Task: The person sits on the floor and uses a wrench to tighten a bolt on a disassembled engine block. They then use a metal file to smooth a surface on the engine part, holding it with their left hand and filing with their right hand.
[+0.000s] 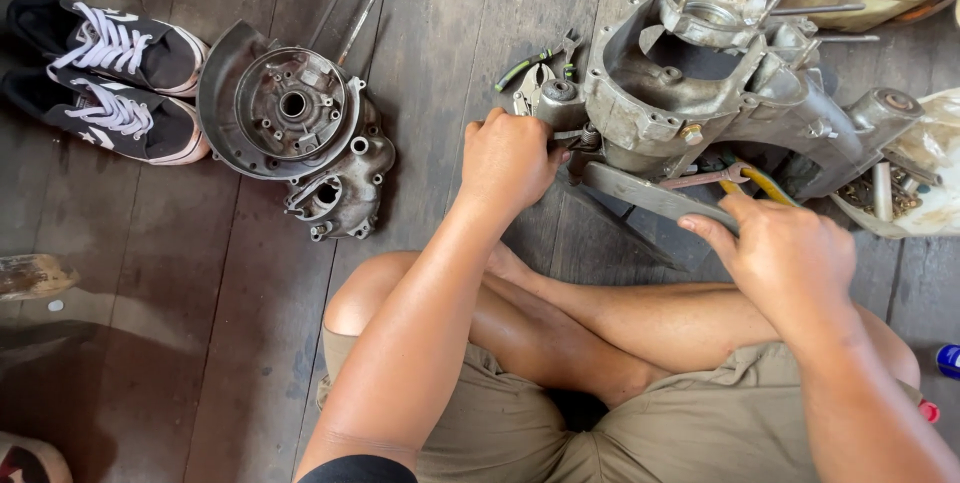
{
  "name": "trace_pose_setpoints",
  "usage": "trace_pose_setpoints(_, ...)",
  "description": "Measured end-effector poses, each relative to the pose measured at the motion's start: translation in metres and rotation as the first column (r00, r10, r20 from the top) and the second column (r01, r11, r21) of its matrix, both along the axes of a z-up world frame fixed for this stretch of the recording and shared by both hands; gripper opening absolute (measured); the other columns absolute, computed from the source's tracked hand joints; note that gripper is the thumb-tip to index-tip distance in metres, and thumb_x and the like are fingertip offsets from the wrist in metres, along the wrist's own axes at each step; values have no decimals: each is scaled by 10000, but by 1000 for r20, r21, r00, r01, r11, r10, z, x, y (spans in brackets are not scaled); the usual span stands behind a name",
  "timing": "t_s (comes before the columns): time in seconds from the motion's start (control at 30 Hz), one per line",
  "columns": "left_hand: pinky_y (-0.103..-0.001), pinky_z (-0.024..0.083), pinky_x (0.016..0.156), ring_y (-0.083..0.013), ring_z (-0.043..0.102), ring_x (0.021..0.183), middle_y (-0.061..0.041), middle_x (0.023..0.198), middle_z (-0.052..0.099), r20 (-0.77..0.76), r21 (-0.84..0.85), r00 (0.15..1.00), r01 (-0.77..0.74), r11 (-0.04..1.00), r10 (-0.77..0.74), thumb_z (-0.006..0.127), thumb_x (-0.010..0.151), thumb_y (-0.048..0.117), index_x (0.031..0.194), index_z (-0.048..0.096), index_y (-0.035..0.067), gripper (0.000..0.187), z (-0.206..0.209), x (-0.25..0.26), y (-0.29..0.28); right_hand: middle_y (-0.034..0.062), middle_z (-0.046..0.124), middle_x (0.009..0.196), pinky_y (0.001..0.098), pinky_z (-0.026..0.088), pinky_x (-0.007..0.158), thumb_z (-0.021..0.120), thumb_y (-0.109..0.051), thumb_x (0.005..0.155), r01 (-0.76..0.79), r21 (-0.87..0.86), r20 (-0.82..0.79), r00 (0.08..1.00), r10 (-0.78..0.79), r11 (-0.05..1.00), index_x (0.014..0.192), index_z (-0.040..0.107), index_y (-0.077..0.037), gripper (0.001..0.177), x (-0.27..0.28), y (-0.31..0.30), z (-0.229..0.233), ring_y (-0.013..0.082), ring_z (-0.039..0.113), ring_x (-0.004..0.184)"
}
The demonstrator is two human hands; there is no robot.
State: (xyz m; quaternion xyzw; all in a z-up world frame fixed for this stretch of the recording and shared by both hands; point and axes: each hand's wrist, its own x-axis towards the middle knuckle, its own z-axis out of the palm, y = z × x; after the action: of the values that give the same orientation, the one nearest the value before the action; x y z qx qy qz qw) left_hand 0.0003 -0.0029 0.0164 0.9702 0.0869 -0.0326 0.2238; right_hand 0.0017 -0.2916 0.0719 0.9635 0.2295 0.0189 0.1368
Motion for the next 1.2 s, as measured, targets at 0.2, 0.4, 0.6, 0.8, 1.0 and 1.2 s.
trace_pose_setpoints(0.2, -455, 459, 811, -316, 627, 864, -117, 778, 733, 6, -17, 1000, 0, 1000, 0, 762, 862, 362, 829, 787, 90, 275, -6, 0, -1, 12, 771, 846, 365, 543, 594, 490, -717, 972, 39, -71, -125, 991, -47, 997, 1108, 732, -252, 542, 8, 12, 17, 285, 740, 722)
trace_pose_setpoints(0.4, -462, 457, 785, -332, 632, 851, -127, 777, 727, 27, -33, 1000, -6, 999, 7, 753, 862, 344, 811, 773, 80, 269, -10, 0, -2, 8, 782, 840, 339, 553, 601, 471, -729, 978, 43, -168, -107, 992, -61, 985, 1160, 737, -275, 557, 5, 15, 26, 268, 762, 736)
trace_pose_setpoints(0.6, -464, 456, 768, -339, 634, 825, -141, 778, 726, 68, -15, 998, 7, 1000, -5, 778, 835, 347, 814, 772, 71, 278, -15, 1, -4, 7, 748, 755, 342, 522, 598, 441, -746, 1004, 54, -233, -66, 995, -71, 971, 1000, 710, -238, 575, 1, 15, 30, 260, 736, 708)
trace_pose_setpoints(0.8, -464, 460, 766, -335, 637, 810, -142, 772, 717, 83, -22, 997, 11, 1000, -9, 783, 835, 328, 807, 761, 56, 274, -16, -1, -6, 44, 769, 762, 361, 546, 556, 457, -724, 977, 43, -238, -95, 993, -67, 970, 1174, 735, -260, 575, 0, 17, 31, 282, 753, 662)
trace_pose_setpoints(1.0, -496, 466, 766, -375, 653, 835, -158, 840, 731, 81, -11, 997, 20, 1000, -19, 784, 806, 346, 858, 761, 69, 283, -21, -1, -6, 100, 758, 761, 428, 532, 539, 495, -720, 953, 71, -172, -109, 990, -91, 983, 1189, 748, -307, 539, -2, 7, 22, 361, 727, 647)
trace_pose_setpoints(1.2, -467, 455, 761, -352, 643, 839, -150, 790, 726, 122, 10, 993, -2, 1000, 1, 770, 821, 352, 812, 755, 69, 284, -26, 0, -7, 47, 743, 706, 369, 525, 528, 456, -754, 968, 58, -191, -82, 994, -75, 980, 1114, 736, -276, 573, 1, 8, 21, 293, 724, 612)
